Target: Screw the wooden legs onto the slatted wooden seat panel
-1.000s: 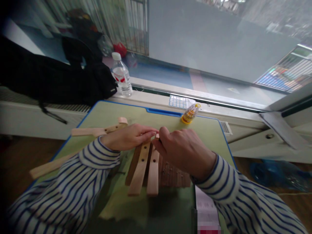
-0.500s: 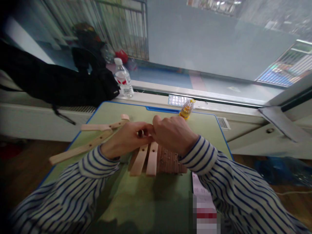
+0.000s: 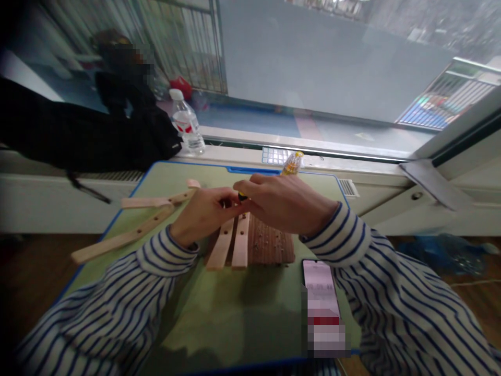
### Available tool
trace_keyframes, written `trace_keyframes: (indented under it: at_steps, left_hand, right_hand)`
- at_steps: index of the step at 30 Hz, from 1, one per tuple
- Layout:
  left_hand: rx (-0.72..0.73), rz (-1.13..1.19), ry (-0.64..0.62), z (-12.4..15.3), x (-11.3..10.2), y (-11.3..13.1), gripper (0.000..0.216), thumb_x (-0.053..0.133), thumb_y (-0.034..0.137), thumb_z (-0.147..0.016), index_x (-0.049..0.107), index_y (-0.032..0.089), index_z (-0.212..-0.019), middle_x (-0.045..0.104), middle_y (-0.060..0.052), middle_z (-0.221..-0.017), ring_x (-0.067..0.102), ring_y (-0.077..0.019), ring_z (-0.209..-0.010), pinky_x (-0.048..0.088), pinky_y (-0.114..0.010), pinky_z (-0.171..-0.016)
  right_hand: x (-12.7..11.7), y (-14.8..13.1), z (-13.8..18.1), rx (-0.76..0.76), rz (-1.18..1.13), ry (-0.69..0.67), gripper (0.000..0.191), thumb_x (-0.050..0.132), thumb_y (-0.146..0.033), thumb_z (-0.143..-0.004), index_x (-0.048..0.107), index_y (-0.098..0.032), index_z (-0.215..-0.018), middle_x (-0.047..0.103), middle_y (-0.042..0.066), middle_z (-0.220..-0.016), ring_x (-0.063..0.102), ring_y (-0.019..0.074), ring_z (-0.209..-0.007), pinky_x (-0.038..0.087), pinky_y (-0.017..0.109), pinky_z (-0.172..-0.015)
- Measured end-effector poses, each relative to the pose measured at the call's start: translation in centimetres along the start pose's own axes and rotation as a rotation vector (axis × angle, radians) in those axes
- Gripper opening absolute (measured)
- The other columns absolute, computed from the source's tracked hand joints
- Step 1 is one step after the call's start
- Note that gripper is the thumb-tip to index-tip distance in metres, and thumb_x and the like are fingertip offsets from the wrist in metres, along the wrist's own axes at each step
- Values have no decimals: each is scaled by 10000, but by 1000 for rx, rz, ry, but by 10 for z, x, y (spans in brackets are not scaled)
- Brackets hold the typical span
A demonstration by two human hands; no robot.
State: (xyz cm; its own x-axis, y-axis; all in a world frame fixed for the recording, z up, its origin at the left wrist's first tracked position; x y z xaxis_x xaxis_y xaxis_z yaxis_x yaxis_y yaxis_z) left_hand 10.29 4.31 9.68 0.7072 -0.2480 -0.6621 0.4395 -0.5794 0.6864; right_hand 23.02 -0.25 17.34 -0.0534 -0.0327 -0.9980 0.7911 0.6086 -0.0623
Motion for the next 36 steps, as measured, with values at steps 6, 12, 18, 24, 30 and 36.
trace_keyframes:
  at_steps: [6,12,18,24,30,36]
  left_hand:
    - [-2,-15,-15,-1,1,-3,294,570,438,-790,665,160,-787,625,2,-669,509,-89,-570,349,-210,-530]
    - [7,-13,-28,-2,0,-3,229,578,376,-799,685,178,-838,645,1,-686,525,-87,-576,348,-206,-531]
    - [28,34,-122,-3,0,-4,218,516,327,-843,684,213,-920,686,4,-776,584,-107,-663,384,-214,-586]
    - [41,66,-188,-2,-1,-6,249,468,284,-862,669,195,-977,693,-11,-848,604,-131,-770,414,-234,-675]
    - [16,-15,-90,-2,-6,-4,263,567,402,-798,689,172,-833,640,7,-651,524,-93,-567,336,-209,-525]
    - [-16,-48,-23,-1,-6,-3,268,582,403,-787,689,159,-756,615,9,-594,484,-79,-506,308,-208,-494]
  right_hand:
    - [8,4,-4,32,-8,19,253,369,-236,-906,537,-183,-1088,605,53,-965,512,119,-774,309,254,-620]
    - [11,6,-7,61,25,54,223,374,-295,-911,545,-171,-982,593,30,-845,501,117,-710,283,259,-574]
    - [14,6,-10,107,86,83,296,336,-380,-927,532,-164,-876,580,27,-789,463,111,-636,227,274,-524]
    - [17,4,-13,107,90,93,320,317,-396,-933,517,-161,-849,565,27,-756,454,111,-630,225,274,-524]
    - [17,1,-14,97,93,90,279,348,-373,-923,516,-162,-853,573,26,-765,463,111,-631,231,274,-525]
    - [13,1,-15,82,85,58,271,361,-364,-913,542,-162,-894,599,31,-788,494,120,-647,240,274,-527]
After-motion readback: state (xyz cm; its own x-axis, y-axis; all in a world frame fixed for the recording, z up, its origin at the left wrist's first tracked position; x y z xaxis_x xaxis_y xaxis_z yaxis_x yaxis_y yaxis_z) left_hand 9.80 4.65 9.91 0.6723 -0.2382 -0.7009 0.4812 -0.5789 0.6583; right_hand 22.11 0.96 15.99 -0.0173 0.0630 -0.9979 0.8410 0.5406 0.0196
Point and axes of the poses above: each hand's wrist, its own z-axis away from the middle knuckle, its own x-axis out of the palm, y = z × x, the point moved 4 cm from there along -z, towards the middle knuckle
